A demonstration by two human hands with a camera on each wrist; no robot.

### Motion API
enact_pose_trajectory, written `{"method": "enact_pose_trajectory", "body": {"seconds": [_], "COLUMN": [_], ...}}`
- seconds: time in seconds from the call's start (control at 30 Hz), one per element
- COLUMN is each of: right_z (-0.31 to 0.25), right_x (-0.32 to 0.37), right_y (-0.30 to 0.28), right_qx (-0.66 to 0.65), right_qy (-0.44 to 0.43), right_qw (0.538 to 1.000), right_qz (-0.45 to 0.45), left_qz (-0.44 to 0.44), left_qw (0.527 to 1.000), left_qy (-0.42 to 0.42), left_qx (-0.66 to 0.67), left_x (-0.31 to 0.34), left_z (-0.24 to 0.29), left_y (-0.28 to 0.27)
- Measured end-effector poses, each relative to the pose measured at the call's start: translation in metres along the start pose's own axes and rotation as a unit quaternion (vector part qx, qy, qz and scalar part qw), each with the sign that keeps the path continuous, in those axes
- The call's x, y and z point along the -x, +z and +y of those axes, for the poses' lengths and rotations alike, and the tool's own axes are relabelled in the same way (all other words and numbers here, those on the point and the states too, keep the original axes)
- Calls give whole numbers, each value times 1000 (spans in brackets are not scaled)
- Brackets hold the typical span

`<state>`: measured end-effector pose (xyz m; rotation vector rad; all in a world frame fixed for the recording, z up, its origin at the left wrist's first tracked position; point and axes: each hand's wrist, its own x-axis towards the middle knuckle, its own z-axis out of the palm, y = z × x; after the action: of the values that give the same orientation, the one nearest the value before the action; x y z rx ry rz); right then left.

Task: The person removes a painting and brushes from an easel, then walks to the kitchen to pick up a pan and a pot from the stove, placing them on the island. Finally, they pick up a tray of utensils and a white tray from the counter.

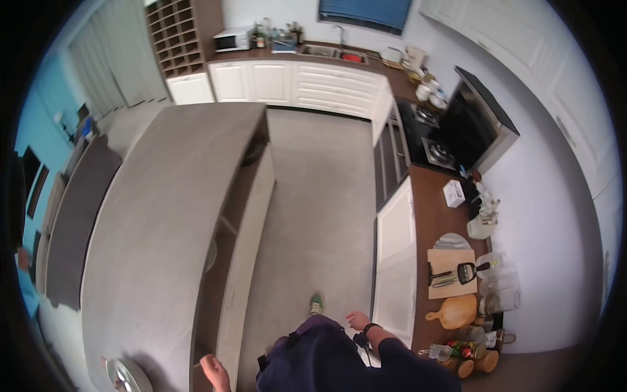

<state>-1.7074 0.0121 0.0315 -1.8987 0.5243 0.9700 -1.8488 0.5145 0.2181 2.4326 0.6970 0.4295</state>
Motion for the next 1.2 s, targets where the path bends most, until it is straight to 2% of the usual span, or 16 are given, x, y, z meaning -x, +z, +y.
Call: {"method": "enact_pose_trajectory", "body": {"seconds": [0.07, 0.13, 0.23, 0.3, 0.37, 0.4, 0.43, 0.47, 0.5, 0.63, 0.8, 0.93, 0.97, 1.0, 1.13, 1.2], "right_z": [16, 20, 29, 32, 7, 6, 3, 1, 2, 3, 4, -14, -10, -53, -96, -110], "right_x": [3, -5, -24, -35, -29, -32, -33, -32, -32, -31, -41, -79, -90, -106, -159, -186], "right_y": [-26, -51, -80, -99, -124, -129, -134, -137, -138, -136, -148, -173, -169, -206, -264, -293], "right_qx": [-63, -40, -47, -237, -265, -279, -300, -317, -335, -292, -329, -397, -401, -395, -360, -368], "right_qy": [62, 93, 18, 8, -2, -15, -20, -25, -34, -1, 41, 118, 121, 119, 108, 34], "right_qw": [996, 995, 994, 968, 959, 953, 943, 932, 918, 899, 910, 892, 895, 901, 919, 915], "right_qz": [-28, -19, 95, 78, 104, 115, 143, 171, 209, 326, 248, 181, 155, 132, 115, 160], "left_qz": [-102, -137, -261, -310, -434, -472, -531, -522, -528, -579, -617, -597, -565, -524, -506, -558], "left_qw": [986, 974, 947, 935, 850, 826, 846, 748, 739, 738, 762, 789, 824, 850, 861, 827], "left_qy": [-90, -77, -93, -89, -266, -283, 55, 387, 396, 325, 185, 142, 45, -56, 34, -58], "left_qx": [92, 160, 165, 151, 136, 120, -12, -135, -139, -117, -71, 21, 16, 22, 31, 43], "left_x": [-22, -46, -78, -90, -104, -107, -114, -122, -133, -175, -207, -257, -269, -296, -358, -391], "left_z": [21, 17, 41, 47, 57, 53, 61, 68, 76, 113, 126, 134, 135, 167, 238, 263], "left_y": [53, 117, 170, 197, 220, 230, 229, 228, 235, 280, 344, 446, 473, 501, 535, 547]}}
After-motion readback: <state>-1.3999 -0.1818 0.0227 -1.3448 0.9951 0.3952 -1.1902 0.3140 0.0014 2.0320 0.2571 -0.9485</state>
